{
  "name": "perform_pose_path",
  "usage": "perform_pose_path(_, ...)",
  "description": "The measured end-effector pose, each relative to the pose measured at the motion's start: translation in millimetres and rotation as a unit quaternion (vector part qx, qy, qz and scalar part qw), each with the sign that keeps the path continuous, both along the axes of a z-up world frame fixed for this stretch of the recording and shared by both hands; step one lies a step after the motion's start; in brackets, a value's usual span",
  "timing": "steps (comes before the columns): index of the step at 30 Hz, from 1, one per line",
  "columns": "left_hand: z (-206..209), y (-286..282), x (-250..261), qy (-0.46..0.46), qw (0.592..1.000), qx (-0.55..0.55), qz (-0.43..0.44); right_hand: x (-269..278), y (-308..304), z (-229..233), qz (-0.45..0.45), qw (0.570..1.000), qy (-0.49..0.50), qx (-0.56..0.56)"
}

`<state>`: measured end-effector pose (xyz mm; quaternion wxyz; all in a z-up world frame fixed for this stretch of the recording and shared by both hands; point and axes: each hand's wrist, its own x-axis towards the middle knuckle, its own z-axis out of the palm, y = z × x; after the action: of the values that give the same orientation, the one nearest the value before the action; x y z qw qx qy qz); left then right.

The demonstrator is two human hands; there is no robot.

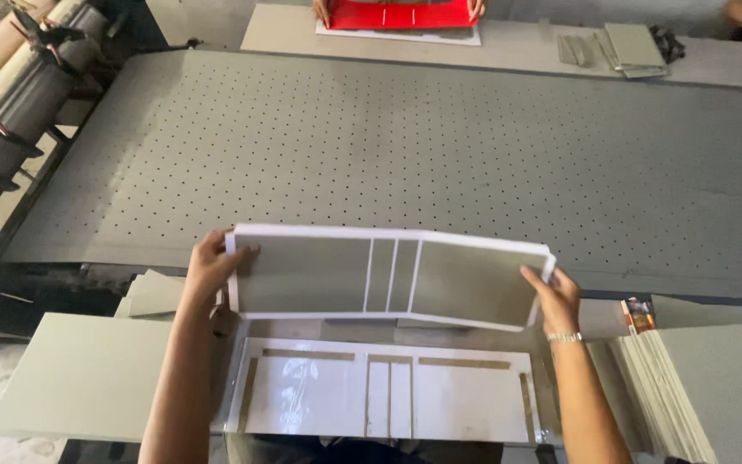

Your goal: The person assembles books by placing beige book blocks into white frames on a perforated table, then covering them with red covers. The person repeatedly picks up blocks, aligns them in the frames, and smooths the red covers over the blocks.

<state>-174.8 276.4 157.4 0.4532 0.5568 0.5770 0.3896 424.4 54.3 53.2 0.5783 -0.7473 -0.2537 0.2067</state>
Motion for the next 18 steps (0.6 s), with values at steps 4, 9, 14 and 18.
perform_pose_path(4, -56.1, 113.3, 46.4, 0.124, 0.988, 0.087, 0.018, -21.8, 112.6, 28.9, -0.014, 0.974, -0.209, -0.086)
perform_pose_path(9, -177.3, 91.3, 124.2, 0.526, 0.829, -0.027, -0.188, -93.5, 155.2, -46.1, 0.226, 0.791, -0.361, -0.438)
perform_pose_path(14, -129.6, 38.2, 125.9, 0.468, 0.857, -0.030, -0.213, -96.5, 138.9, -63.2, 0.164, 0.821, -0.330, -0.436)
perform_pose_path(18, -161.3, 43.0, 114.7, 0.282, 0.936, 0.078, -0.193, -109.9, 133.1, -66.4, 0.059, 0.866, -0.325, -0.376)
